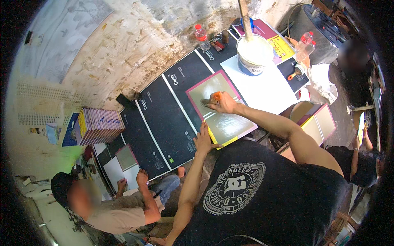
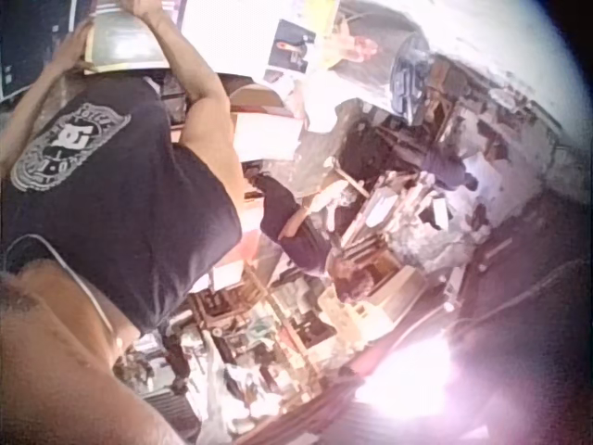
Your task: The person applies glue to the inside of book covers using a brush, dipping it into a bucket of glue and spreading it across the paper surfaces.
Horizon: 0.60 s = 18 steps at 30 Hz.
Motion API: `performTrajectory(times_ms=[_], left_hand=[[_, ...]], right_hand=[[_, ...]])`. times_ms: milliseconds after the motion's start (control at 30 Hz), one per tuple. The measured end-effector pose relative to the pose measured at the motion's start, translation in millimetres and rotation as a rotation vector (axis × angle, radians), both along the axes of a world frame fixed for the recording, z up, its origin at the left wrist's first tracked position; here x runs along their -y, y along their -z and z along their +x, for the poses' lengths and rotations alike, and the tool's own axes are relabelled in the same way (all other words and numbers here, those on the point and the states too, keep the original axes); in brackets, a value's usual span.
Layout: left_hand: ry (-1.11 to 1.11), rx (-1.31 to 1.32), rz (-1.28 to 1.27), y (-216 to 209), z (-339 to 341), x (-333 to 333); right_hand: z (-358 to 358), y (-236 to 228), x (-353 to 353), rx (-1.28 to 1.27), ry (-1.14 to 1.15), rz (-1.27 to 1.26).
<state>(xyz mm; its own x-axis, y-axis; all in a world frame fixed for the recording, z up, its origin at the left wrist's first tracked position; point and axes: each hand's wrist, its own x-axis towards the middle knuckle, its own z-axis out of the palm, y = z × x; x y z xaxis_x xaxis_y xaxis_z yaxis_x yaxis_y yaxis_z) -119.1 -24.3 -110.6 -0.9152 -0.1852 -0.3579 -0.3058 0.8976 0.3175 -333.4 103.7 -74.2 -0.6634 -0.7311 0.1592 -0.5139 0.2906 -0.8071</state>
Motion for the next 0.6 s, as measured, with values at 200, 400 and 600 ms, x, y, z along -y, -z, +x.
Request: performTrajectory(times_ms=[200, 400, 600], left_hand=[[-0.049, 0.123, 0.010, -17.6, -9.2, -6.9], [-0.053, 0.118, 0.048, -19.7, -13.2, -14.0], [0.012, -0.031, 0.131, 9.4, -6.3, 1.3]], right_hand=[[-54.6, 77.0, -54.1, -0.268, 0.306, 0.132], [-66.2, 35.2, -109.5, -0.241, 0.579, 0.216], [32.4, 26.5, -19.0, 0.130, 0.478, 0.141]])
